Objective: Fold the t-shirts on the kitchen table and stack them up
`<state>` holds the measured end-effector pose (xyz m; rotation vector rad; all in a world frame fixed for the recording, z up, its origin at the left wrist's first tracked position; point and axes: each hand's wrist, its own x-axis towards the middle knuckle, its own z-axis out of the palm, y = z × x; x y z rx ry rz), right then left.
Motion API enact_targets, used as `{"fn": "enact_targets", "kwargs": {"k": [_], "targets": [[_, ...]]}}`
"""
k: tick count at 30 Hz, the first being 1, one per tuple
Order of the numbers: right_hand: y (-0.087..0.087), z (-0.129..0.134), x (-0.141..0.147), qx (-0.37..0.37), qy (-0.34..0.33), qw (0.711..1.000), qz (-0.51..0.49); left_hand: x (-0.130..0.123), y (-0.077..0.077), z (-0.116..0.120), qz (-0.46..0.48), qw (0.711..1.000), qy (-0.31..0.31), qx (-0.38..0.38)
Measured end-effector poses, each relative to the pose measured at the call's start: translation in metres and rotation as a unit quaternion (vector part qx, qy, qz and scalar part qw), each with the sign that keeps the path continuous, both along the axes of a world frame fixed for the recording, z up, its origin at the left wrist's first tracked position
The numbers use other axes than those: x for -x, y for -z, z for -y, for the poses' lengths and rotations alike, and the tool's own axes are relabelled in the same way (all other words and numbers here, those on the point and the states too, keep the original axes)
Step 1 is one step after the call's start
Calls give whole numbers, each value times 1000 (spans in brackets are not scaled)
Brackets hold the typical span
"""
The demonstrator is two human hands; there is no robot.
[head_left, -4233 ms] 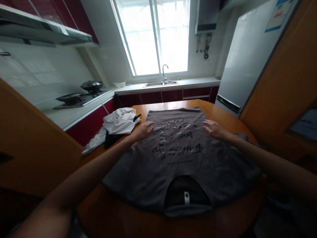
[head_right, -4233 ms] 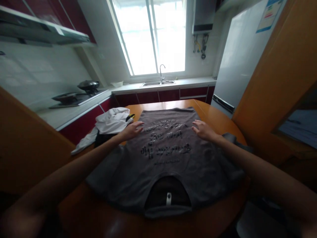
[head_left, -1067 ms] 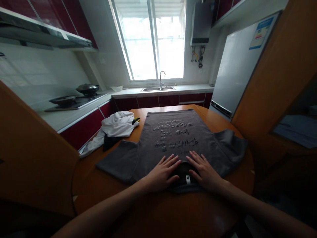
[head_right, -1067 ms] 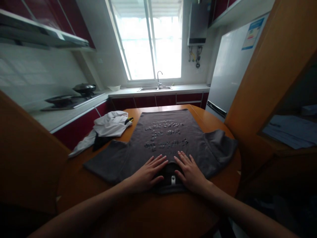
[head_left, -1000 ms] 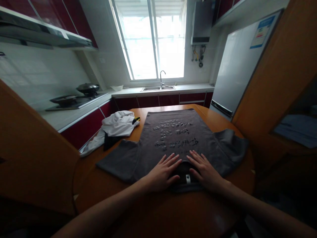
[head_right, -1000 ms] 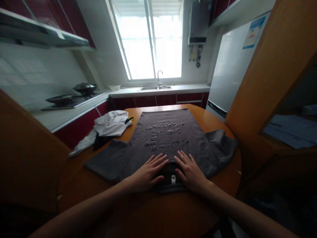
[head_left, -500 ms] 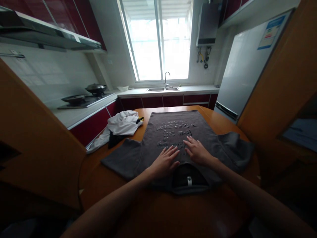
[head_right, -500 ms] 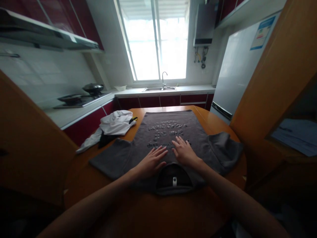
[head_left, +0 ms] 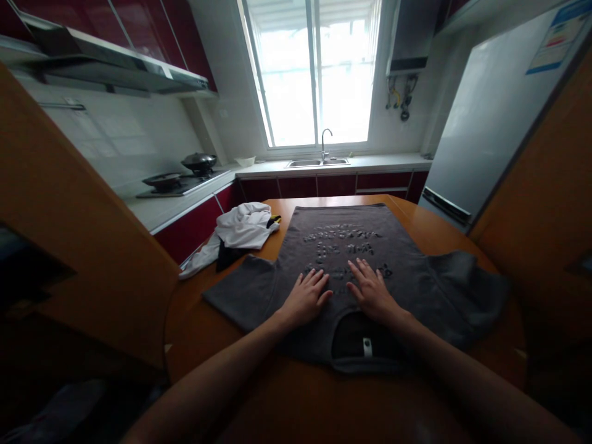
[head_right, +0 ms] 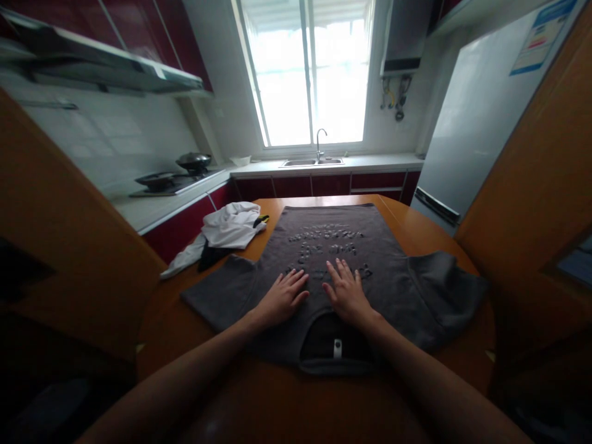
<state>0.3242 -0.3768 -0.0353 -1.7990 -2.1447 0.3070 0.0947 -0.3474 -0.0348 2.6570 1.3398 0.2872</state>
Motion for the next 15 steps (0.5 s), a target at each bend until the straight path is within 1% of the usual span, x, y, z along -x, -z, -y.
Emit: {"fn": "enact_targets", "kwargs": {"k": [2, 4, 6, 9, 15], "targets": [[6, 1, 1, 44, -11, 998, 30, 1, 0, 1, -15, 1000, -1, 8], [11, 1, 3, 66, -17, 997, 47, 3, -2, 0, -17, 1000, -3, 11], [12, 1, 4, 55, -8, 997, 45, 5, -6, -1, -13, 1000, -15, 4], [9, 2, 5, 28, -5, 999, 37, 10, -9, -4, -20, 999, -34, -2], [5, 4, 5, 78, -30, 995, 50, 13, -5, -5, -46, 998, -35, 10]]}}
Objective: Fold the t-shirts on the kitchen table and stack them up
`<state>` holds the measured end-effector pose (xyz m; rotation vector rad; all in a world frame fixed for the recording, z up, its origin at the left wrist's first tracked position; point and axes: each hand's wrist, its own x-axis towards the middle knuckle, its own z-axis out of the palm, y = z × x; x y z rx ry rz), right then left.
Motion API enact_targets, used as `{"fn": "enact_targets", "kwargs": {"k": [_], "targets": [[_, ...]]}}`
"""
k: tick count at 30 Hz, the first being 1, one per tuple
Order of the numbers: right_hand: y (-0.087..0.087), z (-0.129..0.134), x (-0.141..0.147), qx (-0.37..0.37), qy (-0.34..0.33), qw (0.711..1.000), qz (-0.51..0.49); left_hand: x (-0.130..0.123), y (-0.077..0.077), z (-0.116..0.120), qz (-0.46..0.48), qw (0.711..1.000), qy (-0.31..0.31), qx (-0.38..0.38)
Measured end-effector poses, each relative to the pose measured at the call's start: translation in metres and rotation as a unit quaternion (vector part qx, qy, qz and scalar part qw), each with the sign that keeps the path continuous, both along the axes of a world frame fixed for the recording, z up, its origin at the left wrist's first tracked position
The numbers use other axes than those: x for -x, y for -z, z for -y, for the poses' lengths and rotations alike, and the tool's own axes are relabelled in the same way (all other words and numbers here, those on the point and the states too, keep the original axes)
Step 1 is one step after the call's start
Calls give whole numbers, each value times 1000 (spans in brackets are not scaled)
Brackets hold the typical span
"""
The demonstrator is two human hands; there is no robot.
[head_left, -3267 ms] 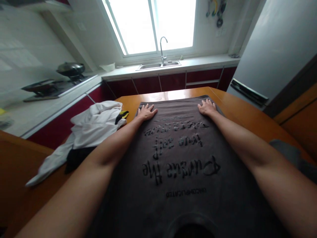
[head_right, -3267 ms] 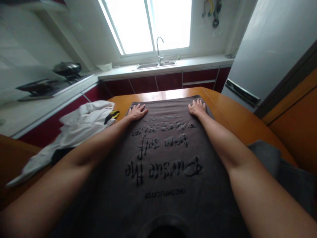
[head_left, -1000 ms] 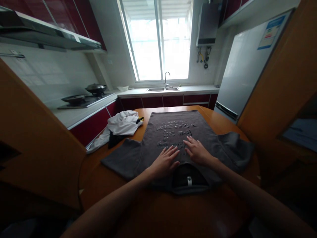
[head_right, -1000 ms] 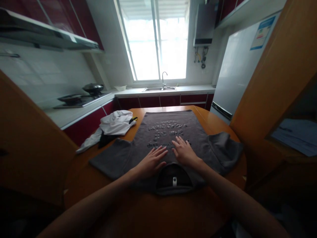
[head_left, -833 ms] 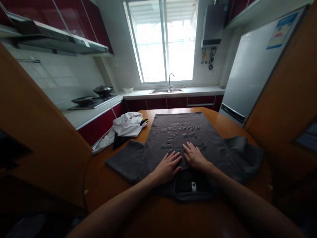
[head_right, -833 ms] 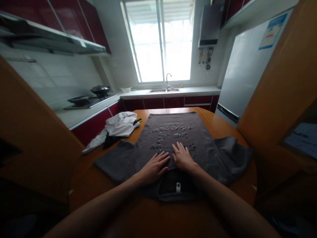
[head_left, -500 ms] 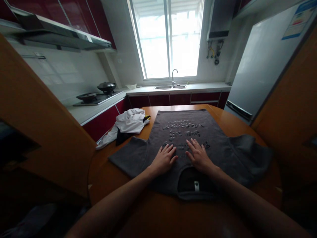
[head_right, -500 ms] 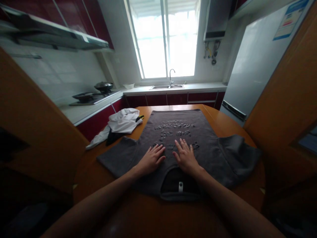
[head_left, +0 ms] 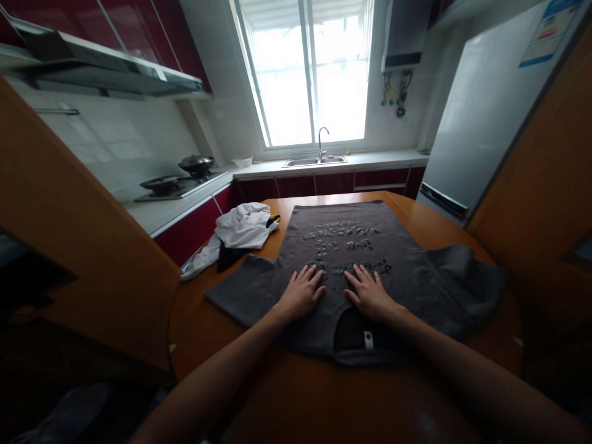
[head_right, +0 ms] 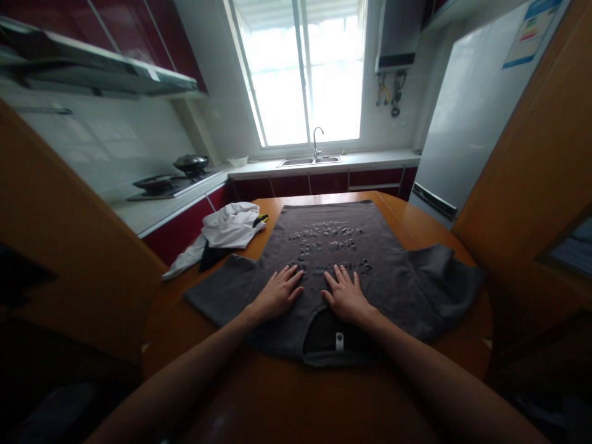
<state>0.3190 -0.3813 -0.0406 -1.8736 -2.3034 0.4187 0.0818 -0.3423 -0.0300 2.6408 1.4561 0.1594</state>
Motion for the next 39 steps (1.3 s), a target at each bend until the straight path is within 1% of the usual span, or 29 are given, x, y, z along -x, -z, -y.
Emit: {"fn": "enact_targets", "kwargs": {"k": [9, 16, 19, 21, 23, 25, 27, 29, 31, 33, 35, 36, 38, 39], "targets": [[3, -2, -1, 0, 0, 1000, 9, 1, 0, -1, 20, 1000, 0, -6], [3, -3, -2, -7, -3, 1000, 12, 2, 4, -2, 29, 1000, 3, -4], [4, -3, -3, -7, -4, 1000, 14, 3, 0, -3, 42, 999, 9, -14], [5, -3, -4, -9, -7, 1000, 14, 8, -7, -6, 62, 998, 14, -27], [7, -3, -5, -16, -10, 1000, 12, 18, -18, -13, 89, 995, 8, -36], [10, -3, -6, -21, -10, 1000, 12, 35, -29, -22, 108, 993, -21, -38], [11, -4, -6, -22, -10, 1000, 12, 60, -41, -33, 114, 990, -73, -37], [12, -4, -6, -22, -8, 1000, 13, 88, -50, -44, 114, 983, -138, -42], [12, -4, -5, -22, -6, 1000, 14, 115, -55, -52, 115, 973, -198, -42], [10, -4, -5, -20, -4, 1000, 14, 134, -56, -59, 112, 964, -239, -34], [6, -2, -3, -14, -4, 1000, 13, 142, -54, -64, 108, 959, -258, -32], [4, -2, -3, -11, -3, 1000, 10, 142, -52, -66, 108, 959, -259, -38], [0, -1, -3, -7, -1, 1000, 0, 132, -46, -68, 117, 962, -242, -55], [-3, -1, -3, -6, 1, 1000, -8, 124, -42, -69, 124, 965, -221, -62]]}}
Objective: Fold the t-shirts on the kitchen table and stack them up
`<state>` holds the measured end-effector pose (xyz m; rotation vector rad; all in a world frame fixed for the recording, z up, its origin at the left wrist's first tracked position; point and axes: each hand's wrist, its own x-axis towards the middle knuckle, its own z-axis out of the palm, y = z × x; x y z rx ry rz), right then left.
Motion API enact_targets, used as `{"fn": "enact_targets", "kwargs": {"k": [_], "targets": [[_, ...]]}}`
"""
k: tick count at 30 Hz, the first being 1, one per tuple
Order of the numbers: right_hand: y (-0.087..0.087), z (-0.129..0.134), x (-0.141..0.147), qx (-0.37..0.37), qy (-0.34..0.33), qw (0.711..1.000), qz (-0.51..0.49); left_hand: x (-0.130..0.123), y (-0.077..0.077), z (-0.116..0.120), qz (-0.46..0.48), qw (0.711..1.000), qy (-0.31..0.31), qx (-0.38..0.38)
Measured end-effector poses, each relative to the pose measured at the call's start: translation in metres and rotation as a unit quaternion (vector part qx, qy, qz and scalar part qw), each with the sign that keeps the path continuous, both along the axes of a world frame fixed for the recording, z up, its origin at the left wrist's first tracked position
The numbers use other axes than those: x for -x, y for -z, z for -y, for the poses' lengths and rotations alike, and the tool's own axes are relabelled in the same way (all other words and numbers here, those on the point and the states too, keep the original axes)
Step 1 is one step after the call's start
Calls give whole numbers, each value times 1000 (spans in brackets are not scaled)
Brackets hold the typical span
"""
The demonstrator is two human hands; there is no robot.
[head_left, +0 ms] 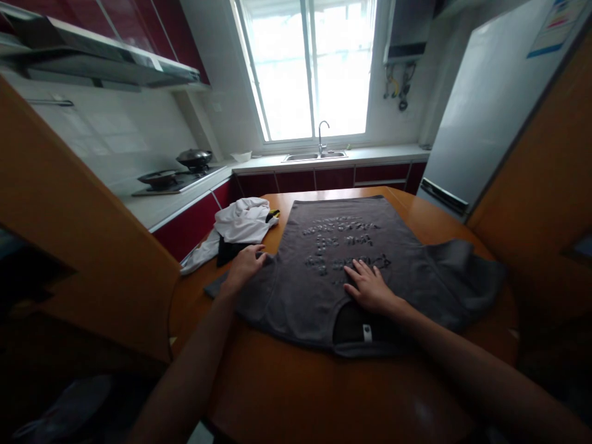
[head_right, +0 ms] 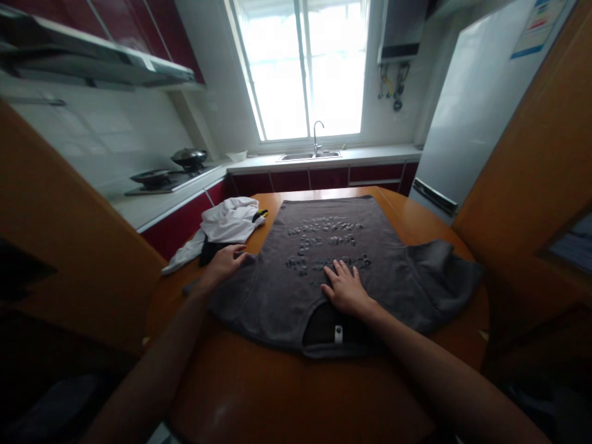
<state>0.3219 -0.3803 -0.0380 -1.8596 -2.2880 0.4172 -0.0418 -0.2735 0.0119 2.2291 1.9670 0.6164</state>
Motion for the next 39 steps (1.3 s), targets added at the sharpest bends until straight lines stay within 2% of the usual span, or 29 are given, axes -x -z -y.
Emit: {"fn": "enact_targets", "kwargs": {"k": [3, 6, 11, 14, 16, 18, 21, 23, 25, 28, 30, 32, 35, 39], "targets": [[-4, -3, -3, -18, 17, 999, -42, -30, 11, 4, 17, 994, 102, -27], [-5, -8, -9, -59, 39, 994, -85, -57, 21, 14, 41, 976, 207, -48], [-10, -18, -24, -123, 64, 981, -134, -86, 35, 32, 61, 953, 291, -50], [-18, -19, -51, -169, 75, 971, -152, -97, 42, 39, 49, 943, 326, -42], [-19, -13, -79, -199, 94, 967, -129, -101, 47, 42, 36, 941, 336, -37], [-12, -1, -110, -211, 129, 967, -69, -104, 51, 43, 14, 939, 341, -28], [8, 22, -146, -157, 189, 969, 25, -106, 57, 43, -48, 941, 336, -7], [20, 32, -158, -103, 208, 972, 43, -106, 61, 42, -98, 940, 327, 7], [25, 36, -166, -90, 205, 974, 30, -106, 64, 41, -137, 936, 323, 16], [17, 32, -185, -161, 218, 963, -6, -105, 67, 38, -163, 933, 321, 14], [7, 28, -211, -214, 275, 937, -12, -104, 69, 37, -169, 932, 320, 5], [-2, 26, -244, -234, 355, 905, 16, -103, 71, 35, -173, 932, 320, -7], [-4, 25, -286, -202, 439, 873, 61, -103, 73, 33, -175, 932, 317, -16], [4, 27, -316, -150, 460, 873, 65, -101, 75, 31, -176, 932, 316, -13]]}}
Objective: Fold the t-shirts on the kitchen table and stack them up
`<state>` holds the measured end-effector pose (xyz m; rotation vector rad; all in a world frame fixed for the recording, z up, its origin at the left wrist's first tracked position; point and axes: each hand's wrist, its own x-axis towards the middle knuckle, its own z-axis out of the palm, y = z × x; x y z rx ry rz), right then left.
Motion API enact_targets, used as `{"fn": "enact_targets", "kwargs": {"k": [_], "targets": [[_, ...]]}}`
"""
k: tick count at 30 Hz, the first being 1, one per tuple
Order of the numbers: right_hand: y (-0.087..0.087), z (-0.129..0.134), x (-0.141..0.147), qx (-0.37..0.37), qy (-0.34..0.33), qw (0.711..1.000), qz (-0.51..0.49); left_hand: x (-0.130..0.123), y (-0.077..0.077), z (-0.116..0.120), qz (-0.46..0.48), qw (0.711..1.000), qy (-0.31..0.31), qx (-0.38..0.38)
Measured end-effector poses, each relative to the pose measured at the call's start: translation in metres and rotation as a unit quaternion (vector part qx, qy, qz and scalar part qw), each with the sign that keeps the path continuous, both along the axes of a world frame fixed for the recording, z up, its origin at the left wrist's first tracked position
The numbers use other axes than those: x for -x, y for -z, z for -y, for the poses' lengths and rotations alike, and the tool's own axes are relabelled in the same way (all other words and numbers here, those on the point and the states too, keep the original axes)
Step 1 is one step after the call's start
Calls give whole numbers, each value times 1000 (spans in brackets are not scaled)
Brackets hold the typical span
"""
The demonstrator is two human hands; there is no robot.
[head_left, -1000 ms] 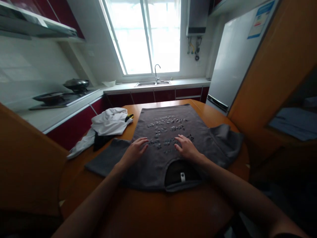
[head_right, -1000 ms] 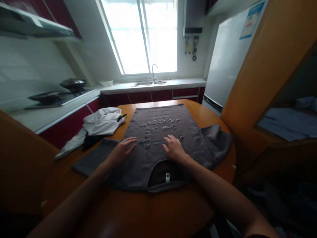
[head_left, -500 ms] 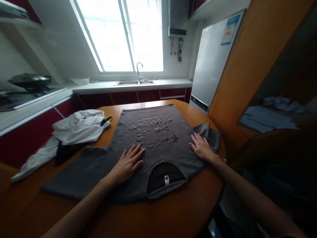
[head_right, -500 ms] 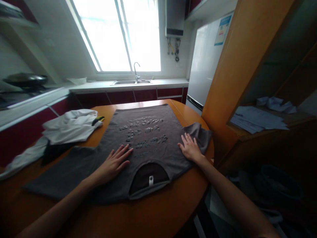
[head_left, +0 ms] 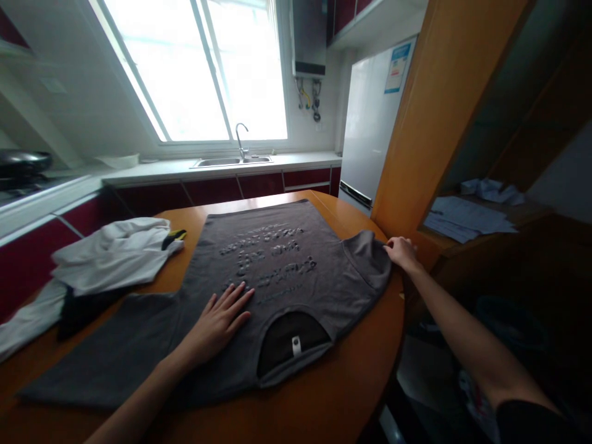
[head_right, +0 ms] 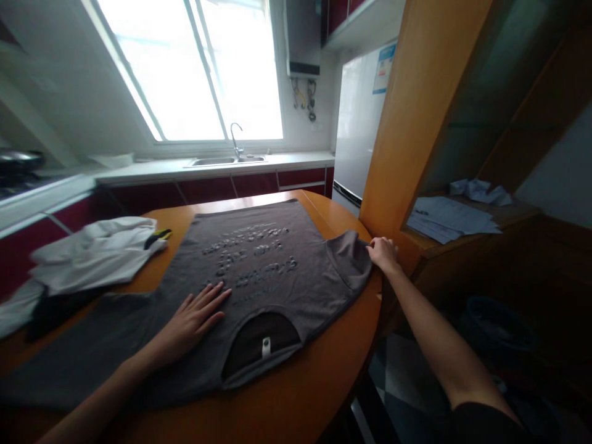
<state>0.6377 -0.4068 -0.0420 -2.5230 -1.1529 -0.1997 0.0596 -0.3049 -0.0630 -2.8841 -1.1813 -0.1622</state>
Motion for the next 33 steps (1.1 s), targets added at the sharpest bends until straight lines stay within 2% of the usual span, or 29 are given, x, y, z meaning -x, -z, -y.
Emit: {"fn": "enact_targets", "kwargs": {"k": [6, 11, 13, 16, 18, 20, 22, 24, 28, 31, 33], "targets": [[6, 9, -31, -95, 14, 993, -66, 0, 1, -1, 2, 1000, -2, 11], [9, 18, -40, -107, 32, 992, -62, 0, 0, -2, 4, 1000, -2, 17], [8, 14, -30, -125, 18, 992, -25, 0, 0, -2, 6, 1000, 0, 17], [6, -1, -3, -121, -79, 989, 20, 0, 1, -2, 6, 1000, 3, 16], [7, -10, 17, -72, -157, 985, 21, 0, 1, -2, 9, 1000, 4, 8], [10, -14, 31, 0, -200, 980, 10, 1, 2, -2, 16, 1000, 6, -3], [15, -14, 36, 70, -199, 977, -12, 1, 2, -2, 21, 1000, 9, -9], [18, -12, 34, 105, -174, 979, -31, 1, 1, -1, 19, 1000, 10, -5], [10, -20, 33, 58, -140, 988, -14, -1, -1, 0, 9, 1000, 3, 15], [1, -36, 49, 23, -190, 981, -6, -3, -4, 2, 6, 1000, -3, 19], [1, -47, 64, 33, -239, 970, -15, -3, -5, 3, 1, 1000, -6, 24]]}}
